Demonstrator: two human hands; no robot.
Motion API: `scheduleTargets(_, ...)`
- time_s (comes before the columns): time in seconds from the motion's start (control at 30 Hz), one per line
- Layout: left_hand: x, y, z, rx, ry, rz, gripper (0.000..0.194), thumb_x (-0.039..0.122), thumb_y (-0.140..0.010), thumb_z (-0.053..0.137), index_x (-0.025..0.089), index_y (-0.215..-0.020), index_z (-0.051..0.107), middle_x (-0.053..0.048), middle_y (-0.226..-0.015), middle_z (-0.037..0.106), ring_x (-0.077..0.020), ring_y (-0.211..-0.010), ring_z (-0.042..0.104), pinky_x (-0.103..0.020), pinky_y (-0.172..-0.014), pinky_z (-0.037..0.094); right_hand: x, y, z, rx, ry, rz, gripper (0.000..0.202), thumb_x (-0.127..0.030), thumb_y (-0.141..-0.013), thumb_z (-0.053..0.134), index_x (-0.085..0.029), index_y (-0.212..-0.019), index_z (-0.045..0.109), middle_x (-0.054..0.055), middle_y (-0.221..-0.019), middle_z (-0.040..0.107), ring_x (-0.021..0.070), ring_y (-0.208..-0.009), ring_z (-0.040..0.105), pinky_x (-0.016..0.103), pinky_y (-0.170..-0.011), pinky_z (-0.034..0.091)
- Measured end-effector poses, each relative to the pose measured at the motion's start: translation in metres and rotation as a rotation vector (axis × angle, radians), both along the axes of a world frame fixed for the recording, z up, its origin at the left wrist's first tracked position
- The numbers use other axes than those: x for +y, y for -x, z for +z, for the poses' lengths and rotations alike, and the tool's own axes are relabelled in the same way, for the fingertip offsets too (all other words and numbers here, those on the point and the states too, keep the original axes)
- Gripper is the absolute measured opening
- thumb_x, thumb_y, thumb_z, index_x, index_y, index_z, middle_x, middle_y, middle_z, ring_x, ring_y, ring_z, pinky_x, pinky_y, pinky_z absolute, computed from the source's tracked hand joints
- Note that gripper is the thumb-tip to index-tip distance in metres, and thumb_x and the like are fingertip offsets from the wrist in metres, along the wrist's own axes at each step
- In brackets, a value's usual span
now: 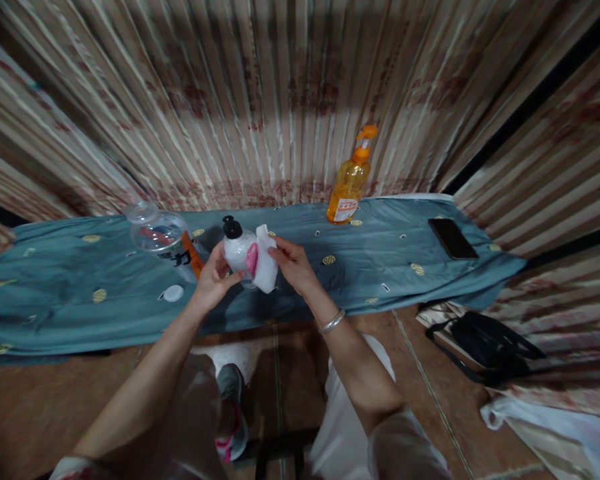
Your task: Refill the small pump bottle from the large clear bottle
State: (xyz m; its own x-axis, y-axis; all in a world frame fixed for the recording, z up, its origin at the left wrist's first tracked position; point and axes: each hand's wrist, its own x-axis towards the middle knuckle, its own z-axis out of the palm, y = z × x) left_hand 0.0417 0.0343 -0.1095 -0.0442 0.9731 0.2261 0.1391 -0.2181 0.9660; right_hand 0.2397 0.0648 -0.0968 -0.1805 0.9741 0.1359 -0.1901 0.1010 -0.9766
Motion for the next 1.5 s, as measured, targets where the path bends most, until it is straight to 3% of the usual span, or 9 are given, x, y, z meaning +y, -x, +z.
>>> scheduleTargets(0.17, -0.003, -0.018, -0.006, 0.116, -0.046, 0.187, 0.077, 0.038, -0.065, 0.087, 0.02, -0.132, 0.055, -0.01, -0.123, 0.068, -0.0298, -0.114, 0.064, -0.047, -0.106, 0.048, 0.012, 0.017, 0.013, -0.049, -0.112, -0.03, 0.039, -0.037, -0.082, 0.067, -0.025, -0.118, 0.075, 0.0, -0.095, 0.073, 0.0167, -0.079, 0.059, 0.028, -0.073, 0.048)
scheduleTargets(0.47, 0.016, 0.002, -0.012, -0.158, -0.007, 0.101, 0.087, 0.028, -0.056, 0.079, 0.023, -0.138, 0.047, -0.011, -0.133, 0.063, -0.0274, -0.12, 0.064, -0.039, -0.102, 0.051, 0.012, 0.017, -0.03, -0.265, 0.083, 0.089, 0.016, -0.024, -0.073, 0.064, -0.02, -0.083, 0.076, -0.003, -0.077, 0.07, 0.0171, -0.081, 0.059, 0.026, -0.073, 0.045)
scheduleTargets(0.77, 0.009, 0.0, -0.008, -0.229, 0.042, -0.019, 0.076, 0.019, -0.052, 0.068, 0.021, -0.127, 0.056, -0.007, -0.118, 0.071, -0.0266, -0.106, 0.068, -0.037, -0.092, 0.054, 0.013, 0.007, 0.016, -0.055, -0.023, 0.049, 0.035, -0.03, -0.074, 0.067, -0.027, -0.108, 0.078, -0.003, -0.093, 0.074, 0.0168, -0.079, 0.06, 0.027, -0.072, 0.047)
scheduleTargets(0.87, 0.012, 0.002, -0.008, -0.173, 0.047, -0.036, 0.081, 0.021, -0.055, 0.069, 0.022, -0.134, 0.053, -0.007, -0.122, 0.069, -0.0262, -0.108, 0.067, -0.035, -0.092, 0.053, 0.021, 0.012, 0.017, -0.046, 0.02, 0.102, 0.031, -0.028, -0.073, 0.066, -0.026, -0.102, 0.078, -0.003, -0.089, 0.073, 0.0164, -0.078, 0.061, 0.027, -0.072, 0.047)
scheduleTargets(1.03, 0.019, 0.019, -0.01, -0.047, -0.039, 0.158, 0.085, 0.021, -0.05, 0.076, 0.024, -0.131, 0.052, -0.007, -0.122, 0.065, -0.0265, -0.114, 0.063, -0.036, -0.093, 0.051, 0.019, 0.016, -0.007, -0.154, 0.103, 0.156, 0.017, -0.024, -0.071, 0.059, -0.021, -0.08, 0.074, -0.005, -0.071, 0.064, 0.0137, -0.065, 0.053, 0.024, -0.063, 0.04)
scheduleTargets(1.13, 0.014, 0.027, -0.007, 0.077, -0.089, 0.286, 0.072, 0.022, -0.053, 0.077, 0.022, -0.121, 0.055, -0.004, -0.107, 0.065, -0.0199, -0.094, 0.063, -0.032, -0.081, 0.051, 0.01, 0.014, -0.016, -0.242, 0.086, 0.14, 0.015, -0.021, -0.07, 0.057, -0.02, -0.075, 0.072, -0.005, -0.066, 0.061, 0.0138, -0.065, 0.052, 0.024, -0.063, 0.039)
scheduleTargets(1.23, 0.002, 0.025, -0.005, 0.098, -0.083, 0.257, 0.053, 0.024, -0.061, 0.07, 0.022, -0.112, 0.057, -0.002, -0.099, 0.063, -0.0144, -0.077, 0.059, -0.027, -0.068, 0.049, 0.002, 0.014, -0.014, -0.301, -0.001, 0.116, 0.017, -0.021, -0.073, 0.059, -0.021, -0.08, 0.075, -0.004, -0.071, 0.066, 0.0164, -0.074, 0.058, 0.026, -0.071, 0.043)
scheduleTargets(1.33, -0.011, 0.015, -0.006, 0.121, -0.092, 0.245, 0.057, 0.023, -0.064, 0.069, 0.024, -0.119, 0.056, -0.005, -0.11, 0.063, -0.0179, -0.09, 0.062, -0.03, -0.077, 0.053, -0.005, 0.016, -0.003, -0.256, -0.076, 0.05, 0.028, -0.026, -0.079, 0.06, -0.023, -0.099, 0.079, -0.002, -0.088, 0.074, 0.0191, -0.083, 0.063, 0.029, -0.078, 0.047)
scheduleTargets(1.5, -0.018, -0.007, -0.008, 0.264, -0.135, 0.258, 0.097, 0.031, -0.057, 0.088, 0.023, -0.143, 0.045, -0.014, -0.14, 0.054, -0.034, -0.128, 0.054, -0.048, -0.105, 0.048, -0.009, 0.025, 0.02, -0.201, -0.22, -0.023, 0.035, -0.033, -0.085, 0.061, -0.026, -0.116, 0.076, 0.002, -0.108, 0.076, 0.0231, -0.096, 0.065, 0.035, -0.089, 0.05)
